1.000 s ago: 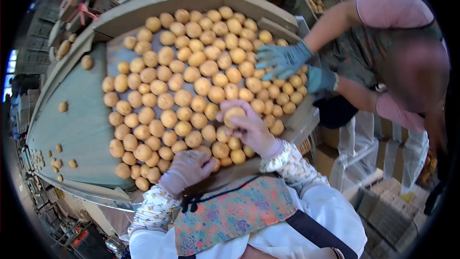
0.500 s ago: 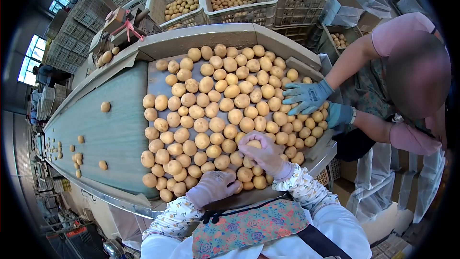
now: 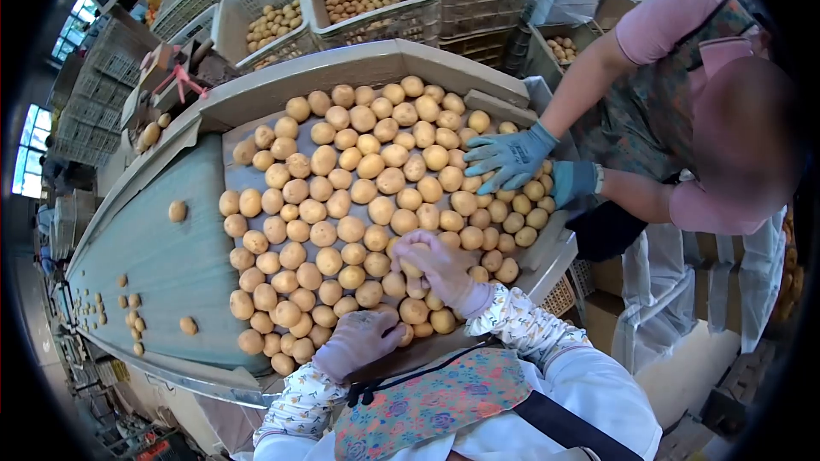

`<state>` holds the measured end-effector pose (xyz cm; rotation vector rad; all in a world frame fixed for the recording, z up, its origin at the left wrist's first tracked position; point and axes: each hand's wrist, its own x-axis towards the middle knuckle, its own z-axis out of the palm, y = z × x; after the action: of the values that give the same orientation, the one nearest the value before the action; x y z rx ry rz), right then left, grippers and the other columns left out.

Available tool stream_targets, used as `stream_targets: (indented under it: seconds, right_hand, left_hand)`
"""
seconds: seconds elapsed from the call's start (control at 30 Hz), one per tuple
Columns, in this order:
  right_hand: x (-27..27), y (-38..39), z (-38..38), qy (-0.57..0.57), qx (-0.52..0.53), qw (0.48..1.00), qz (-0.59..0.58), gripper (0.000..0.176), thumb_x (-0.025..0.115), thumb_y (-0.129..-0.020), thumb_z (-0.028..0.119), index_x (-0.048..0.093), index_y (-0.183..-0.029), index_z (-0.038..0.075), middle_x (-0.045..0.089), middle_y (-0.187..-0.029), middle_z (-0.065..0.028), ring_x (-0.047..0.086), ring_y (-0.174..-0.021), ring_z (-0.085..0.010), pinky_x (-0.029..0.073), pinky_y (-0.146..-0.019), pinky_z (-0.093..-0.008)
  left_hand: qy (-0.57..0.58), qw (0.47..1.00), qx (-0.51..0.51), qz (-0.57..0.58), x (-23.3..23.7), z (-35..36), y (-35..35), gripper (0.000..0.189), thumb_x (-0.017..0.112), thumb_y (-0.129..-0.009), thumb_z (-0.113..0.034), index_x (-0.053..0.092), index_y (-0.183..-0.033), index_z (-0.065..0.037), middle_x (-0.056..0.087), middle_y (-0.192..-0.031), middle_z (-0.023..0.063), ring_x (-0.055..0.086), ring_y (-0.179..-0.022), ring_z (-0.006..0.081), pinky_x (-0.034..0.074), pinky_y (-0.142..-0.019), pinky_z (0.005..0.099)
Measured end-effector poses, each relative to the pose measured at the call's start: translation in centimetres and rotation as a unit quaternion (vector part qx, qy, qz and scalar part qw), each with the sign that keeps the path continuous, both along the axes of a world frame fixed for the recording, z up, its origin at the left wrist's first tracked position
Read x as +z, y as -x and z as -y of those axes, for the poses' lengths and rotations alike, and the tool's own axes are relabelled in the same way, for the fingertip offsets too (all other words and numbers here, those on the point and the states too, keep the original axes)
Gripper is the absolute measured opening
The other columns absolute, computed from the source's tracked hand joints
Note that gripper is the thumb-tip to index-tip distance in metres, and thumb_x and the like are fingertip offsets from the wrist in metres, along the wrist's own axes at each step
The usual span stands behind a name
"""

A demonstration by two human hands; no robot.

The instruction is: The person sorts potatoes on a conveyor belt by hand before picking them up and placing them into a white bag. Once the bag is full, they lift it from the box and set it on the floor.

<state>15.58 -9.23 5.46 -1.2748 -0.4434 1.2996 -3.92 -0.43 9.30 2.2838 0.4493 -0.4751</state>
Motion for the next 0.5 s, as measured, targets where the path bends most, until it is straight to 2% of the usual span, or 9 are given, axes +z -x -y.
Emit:
stream_targets:
  seconds: [0.03,0.07,0.1,0.13,0.17,0.23,0.33,0.37,0.5]
  right_hand:
    - [-0.5,0.1,-0.3,-0.037,0.003,0.997,0.068,0.032,0.048,-0.107,0.029,0.058,-0.118,0.001,0.06,-0.114,-0.0064,0.058,-0.09,-0.0064,0.049,-0.067,-0.0199]
    - [-1.0,-0.4,-0.7,-0.11,0.003,0.959,0.26,0.029,0.048,-0.106,0.026,0.058,-0.119,0.001,0.06,-0.114,-0.0063,0.058,-0.089,-0.0069,0.048,-0.065,-0.0193]
    - [-0.7,-1.0,-1.3,-0.156,-0.037,0.878,0.45,0.027,0.048,-0.106,0.022,0.057,-0.12,0.002,0.06,-0.114,-0.0062,0.059,-0.088,-0.0075,0.047,-0.063,-0.0187]
    - [0.0,-1.3,-1.9,-0.136,-0.056,0.942,0.301,0.026,0.05,-0.105,0.021,0.056,-0.122,0.002,0.061,-0.113,-0.0057,0.059,-0.086,-0.0075,0.046,-0.062,-0.0184]
    - [0.8,-1.6,-2.4,-0.108,-0.072,0.981,0.146,0.026,0.051,-0.104,0.019,0.055,-0.124,0.002,0.061,-0.112,-0.0051,0.059,-0.084,-0.0075,0.045,-0.061,-0.018]
    - [2.0,-1.9,-2.9,-0.073,-0.082,0.994,-0.007,0.027,0.054,-0.102,0.018,0.054,-0.125,0.003,0.063,-0.11,-0.0042,0.059,-0.079,-0.007,0.043,-0.059,-0.0176]
    - [3.4,-2.4,-3.5,-0.071,-0.072,0.995,0.012,0.026,0.059,-0.099,0.018,0.054,-0.121,0.004,0.065,-0.103,-0.0031,0.058,-0.071,-0.0056,0.041,-0.056,-0.0174]
    - [3.5,-2.3,-3.7,-0.072,-0.072,0.995,0.007,0.02,0.061,-0.097,0.017,0.058,-0.113,0.004,0.066,-0.098,-0.0032,0.057,-0.067,-0.005,0.042,-0.053,-0.0184]
    - [3.3,-1.0,-3.8,-0.085,-0.085,0.992,0.023,0.015,0.065,-0.094,0.014,0.062,-0.103,0.003,0.066,-0.094,-0.0048,0.056,-0.065,-0.0046,0.045,-0.052,-0.0201]
  left_hand:
    - [-0.009,1.0,-0.012,-0.002,-0.2,-0.1,0.1,0.031,0.058,-0.098,-0.036,0.062,-0.09,-0.006,0.067,-0.083,0.0151,0.067,-0.079,0.0367,0.05,-0.07,0.0486]
    - [-0.015,1.0,-0.007,0.004,-0.5,0.0,0.4,0.031,0.058,-0.097,-0.037,0.062,-0.09,-0.007,0.067,-0.082,0.0153,0.067,-0.079,0.0367,0.05,-0.07,0.0487]
    - [-0.021,1.0,-0.004,0.01,-0.8,0.0,0.7,0.031,0.058,-0.097,-0.037,0.062,-0.09,-0.007,0.067,-0.082,0.0155,0.067,-0.079,0.0367,0.05,-0.07,0.0488]
    - [-0.027,0.999,-0.003,0.017,-1.0,0.0,0.8,0.031,0.058,-0.097,-0.037,0.063,-0.09,-0.007,0.067,-0.081,0.0157,0.067,-0.079,0.0367,0.05,-0.069,0.0489]
    - [-0.026,1.0,-0.001,0.017,-1.0,0.1,0.8,0.032,0.058,-0.097,-0.037,0.063,-0.09,-0.007,0.067,-0.081,0.0162,0.067,-0.079,0.0368,0.05,-0.07,0.049]
    - [-0.016,1.0,-0.005,-0.001,-0.9,0.0,0.7,0.032,0.058,-0.098,-0.037,0.063,-0.091,-0.007,0.068,-0.08,0.0163,0.067,-0.079,0.0369,0.05,-0.07,0.049]
    - [-0.011,1.0,-0.01,-0.025,-0.7,0.0,0.4,0.034,0.057,-0.098,-0.038,0.063,-0.09,-0.006,0.068,-0.081,0.0162,0.067,-0.08,0.0371,0.05,-0.071,0.0489]
    - [-0.01,0.999,-0.012,-0.031,-0.9,-0.1,0.3,0.034,0.056,-0.098,-0.038,0.063,-0.09,-0.006,0.068,-0.081,0.0162,0.067,-0.08,0.0371,0.05,-0.071,0.0488]
    - [0.002,1.0,-0.006,-0.024,-0.9,-0.2,0.4,0.034,0.056,-0.098,-0.038,0.063,-0.09,-0.006,0.068,-0.083,0.0159,0.066,-0.081,0.0367,0.05,-0.071,0.0485]
